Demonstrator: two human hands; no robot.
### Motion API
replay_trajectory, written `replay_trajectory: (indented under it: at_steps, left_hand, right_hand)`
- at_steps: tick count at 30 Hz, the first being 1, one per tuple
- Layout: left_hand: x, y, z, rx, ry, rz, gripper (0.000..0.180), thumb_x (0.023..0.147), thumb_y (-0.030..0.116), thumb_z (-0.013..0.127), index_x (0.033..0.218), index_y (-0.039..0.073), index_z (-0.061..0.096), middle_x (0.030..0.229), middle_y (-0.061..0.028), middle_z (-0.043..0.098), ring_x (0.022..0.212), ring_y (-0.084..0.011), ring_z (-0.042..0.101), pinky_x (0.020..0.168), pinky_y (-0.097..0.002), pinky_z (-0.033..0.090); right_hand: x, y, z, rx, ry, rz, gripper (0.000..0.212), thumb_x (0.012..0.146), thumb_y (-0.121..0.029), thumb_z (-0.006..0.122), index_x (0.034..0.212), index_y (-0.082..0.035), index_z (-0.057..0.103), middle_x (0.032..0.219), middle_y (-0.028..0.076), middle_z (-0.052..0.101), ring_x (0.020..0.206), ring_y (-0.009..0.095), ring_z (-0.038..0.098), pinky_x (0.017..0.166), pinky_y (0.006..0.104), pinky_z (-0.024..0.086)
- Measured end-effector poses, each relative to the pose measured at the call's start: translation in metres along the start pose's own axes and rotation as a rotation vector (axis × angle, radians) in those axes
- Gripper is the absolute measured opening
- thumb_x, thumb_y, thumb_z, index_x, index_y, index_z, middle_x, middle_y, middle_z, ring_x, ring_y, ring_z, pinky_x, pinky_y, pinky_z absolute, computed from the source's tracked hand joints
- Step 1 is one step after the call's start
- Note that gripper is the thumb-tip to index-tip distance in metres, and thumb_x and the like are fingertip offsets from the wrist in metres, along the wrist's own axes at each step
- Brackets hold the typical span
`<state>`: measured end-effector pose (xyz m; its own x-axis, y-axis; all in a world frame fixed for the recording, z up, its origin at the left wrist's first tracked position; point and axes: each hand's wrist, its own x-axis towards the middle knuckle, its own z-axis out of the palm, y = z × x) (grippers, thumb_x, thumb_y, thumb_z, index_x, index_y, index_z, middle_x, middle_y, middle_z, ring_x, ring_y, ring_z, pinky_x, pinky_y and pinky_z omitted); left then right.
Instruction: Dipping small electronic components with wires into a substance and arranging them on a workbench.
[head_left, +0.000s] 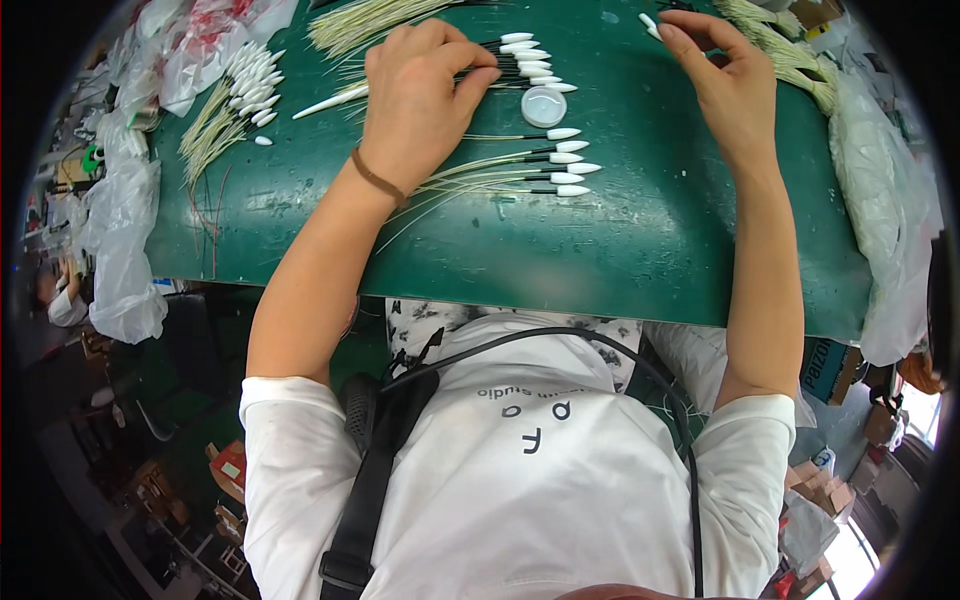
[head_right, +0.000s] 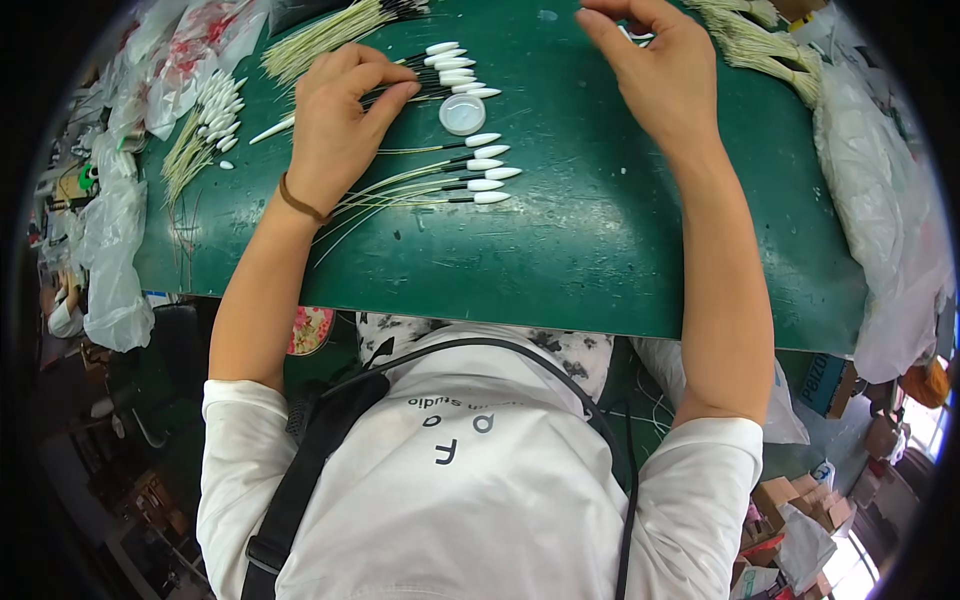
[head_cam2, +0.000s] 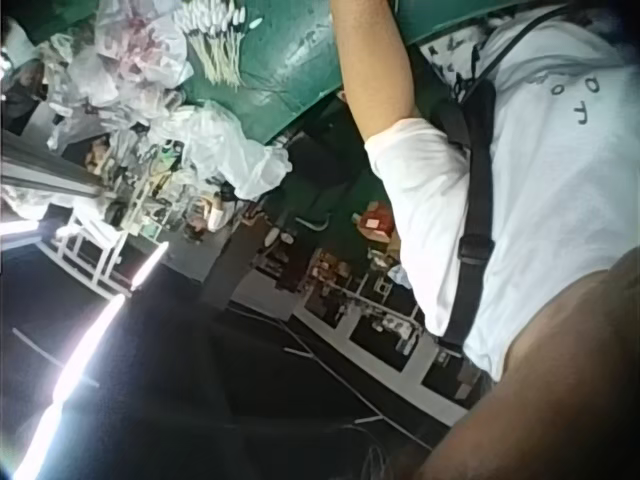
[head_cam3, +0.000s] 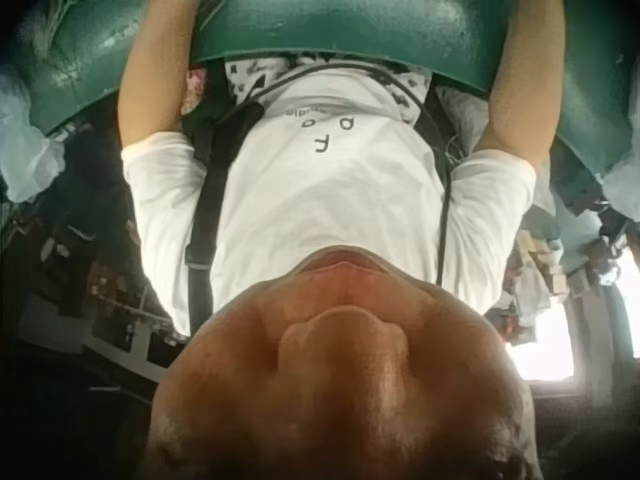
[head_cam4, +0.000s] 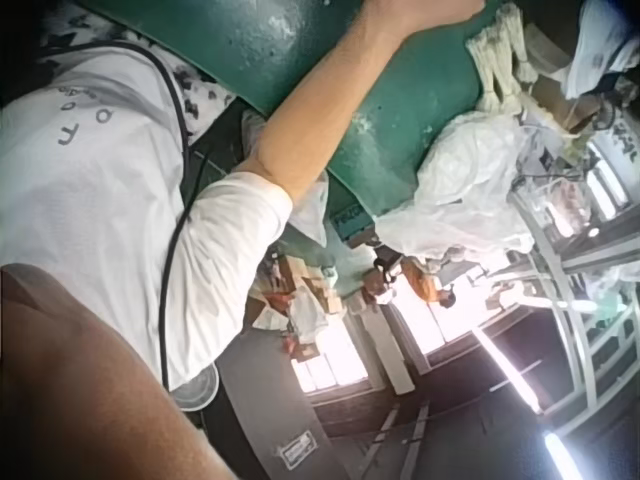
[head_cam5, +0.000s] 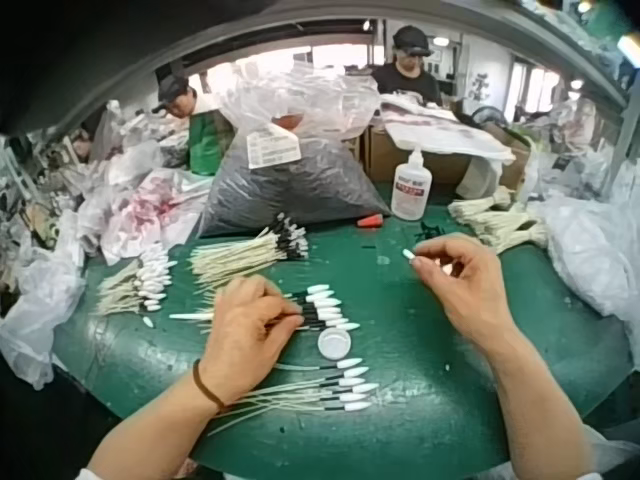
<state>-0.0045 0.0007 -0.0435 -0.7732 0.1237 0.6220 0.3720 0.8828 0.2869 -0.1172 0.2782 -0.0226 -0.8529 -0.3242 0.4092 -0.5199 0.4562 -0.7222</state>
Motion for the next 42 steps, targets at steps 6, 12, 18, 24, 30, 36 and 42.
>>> replay_trajectory:
  at_steps: [6,12,18,24,30,36,42]
  left_hand:
    - [0.003,0.005,-0.007,-0.011,-0.013,-0.021,0.009,0.080,0.018,0.076,0.086,0.012,0.075,0.089,-0.0014,0.062,0.090,-0.0248,0.056,0.082,-0.0402,0.037]
    - [0.032,-0.039,-0.031,-0.058,-0.119,-0.149,0.015,0.085,0.015,0.073,0.096,0.005,0.073,0.088,-0.0079,0.064,0.081,-0.0232,0.062,0.071,-0.0316,0.049]
    - [0.058,-0.060,-0.008,0.222,-0.087,-0.027,0.008,0.077,0.016,0.073,0.077,0.009,0.070,0.084,-0.0091,0.061,0.089,-0.0316,0.057,0.077,-0.0441,0.044]
    - [0.066,-0.059,0.004,0.303,-0.169,0.022,0.005,0.078,0.016,0.072,0.078,0.012,0.069,0.089,-0.0071,0.060,0.094,-0.0289,0.055,0.081,-0.0432,0.039]
    - [0.066,-0.055,0.001,0.259,-0.103,0.046,0.006,0.080,0.014,0.070,0.083,0.010,0.067,0.090,-0.0079,0.058,0.092,-0.0301,0.055,0.080,-0.0427,0.039]
    - [0.061,-0.068,0.003,0.211,-0.112,0.091,0.007,0.081,0.013,0.070,0.083,0.009,0.065,0.090,-0.0095,0.057,0.090,-0.0312,0.055,0.079,-0.0435,0.039]
    - [0.063,-0.071,0.006,0.153,-0.062,0.097,0.006,0.081,0.014,0.070,0.083,0.009,0.066,0.091,-0.0098,0.058,0.090,-0.0314,0.055,0.078,-0.0430,0.040]
  right_hand:
    - [0.018,0.045,0.002,-0.607,0.130,-0.465,0.020,0.092,-0.022,0.067,0.109,-0.014,0.075,0.102,0.005,0.071,0.094,0.028,0.063,0.082,0.0341,0.046]
    - [0.009,0.021,0.010,-0.861,-0.008,-0.389,0.018,0.089,-0.021,0.067,0.104,-0.016,0.076,0.097,-0.001,0.069,0.101,0.023,0.057,0.091,0.0427,0.041]
    - [0.005,0.015,0.011,-0.856,-0.007,-0.431,0.010,0.087,-0.017,0.068,0.093,-0.012,0.074,0.091,0.001,0.067,0.095,0.023,0.058,0.085,0.0396,0.043]
    - [0.002,0.013,0.006,-0.711,0.031,-0.386,0.009,0.085,-0.014,0.069,0.094,-0.010,0.068,0.090,0.004,0.066,0.089,0.026,0.058,0.080,0.0393,0.045]
    - [-0.001,0.007,0.006,-0.475,0.094,-0.348,0.012,0.085,-0.011,0.069,0.095,-0.007,0.065,0.090,0.007,0.065,0.086,0.028,0.058,0.077,0.0397,0.048]
    - [-0.004,0.002,0.008,-0.394,0.086,-0.278,0.011,0.086,-0.011,0.068,0.095,-0.006,0.065,0.092,0.007,0.065,0.089,0.027,0.059,0.080,0.0385,0.048]
    - [-0.006,0.002,0.008,-0.367,0.069,-0.260,0.011,0.087,-0.012,0.068,0.096,-0.007,0.065,0.092,0.007,0.065,0.089,0.027,0.059,0.079,0.0383,0.048]
